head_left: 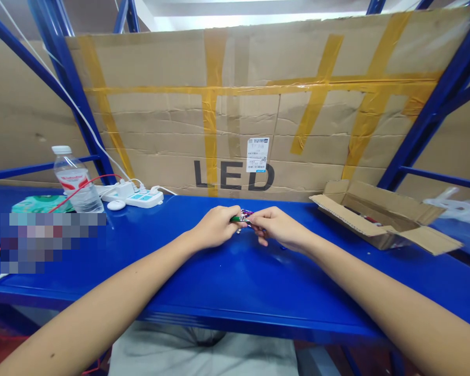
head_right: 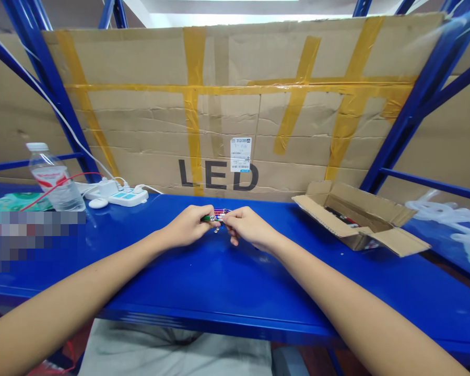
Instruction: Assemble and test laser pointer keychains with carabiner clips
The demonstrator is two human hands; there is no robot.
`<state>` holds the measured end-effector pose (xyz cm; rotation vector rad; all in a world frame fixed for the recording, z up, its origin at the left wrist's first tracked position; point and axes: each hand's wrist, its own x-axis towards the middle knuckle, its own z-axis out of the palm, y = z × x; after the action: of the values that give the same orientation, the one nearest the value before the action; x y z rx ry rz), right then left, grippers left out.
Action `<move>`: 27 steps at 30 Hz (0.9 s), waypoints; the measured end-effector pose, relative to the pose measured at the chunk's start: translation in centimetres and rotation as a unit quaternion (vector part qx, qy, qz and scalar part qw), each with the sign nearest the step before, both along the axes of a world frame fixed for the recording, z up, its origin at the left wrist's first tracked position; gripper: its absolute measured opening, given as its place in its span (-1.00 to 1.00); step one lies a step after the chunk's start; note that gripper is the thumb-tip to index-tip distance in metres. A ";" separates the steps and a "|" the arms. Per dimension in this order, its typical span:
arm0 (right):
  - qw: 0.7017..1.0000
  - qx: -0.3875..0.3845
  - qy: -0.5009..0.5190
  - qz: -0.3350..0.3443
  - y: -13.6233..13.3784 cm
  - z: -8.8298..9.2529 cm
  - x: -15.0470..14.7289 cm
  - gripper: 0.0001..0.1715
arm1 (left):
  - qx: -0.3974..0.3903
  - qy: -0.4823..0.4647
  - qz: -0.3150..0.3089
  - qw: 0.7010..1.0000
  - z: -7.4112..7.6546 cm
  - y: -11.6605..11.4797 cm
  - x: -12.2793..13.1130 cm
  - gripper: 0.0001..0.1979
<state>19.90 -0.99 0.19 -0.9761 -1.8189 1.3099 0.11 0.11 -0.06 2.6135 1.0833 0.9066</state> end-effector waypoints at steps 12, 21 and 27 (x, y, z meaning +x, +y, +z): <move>0.936 0.241 -0.215 -0.141 0.0 0.3 0.1 -0.72 | -0.006 0.057 0.045 0.997 0.2 -1.2 0.4 -0.74; 0.870 0.363 -0.307 -0.131 -0.2 0.0 -0.2 -0.69 | 0.113 0.147 0.047 0.982 -0.1 -1.1 0.7 -0.78; 0.833 0.402 -0.362 -0.118 -0.1 -0.8 -0.3 -0.72 | 0.124 0.165 0.047 0.977 -0.2 -1.0 0.7 -0.74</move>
<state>19.61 -1.13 -0.56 -1.2042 -2.3633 -0.1033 0.77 -0.85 -0.24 3.0228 1.2519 0.6779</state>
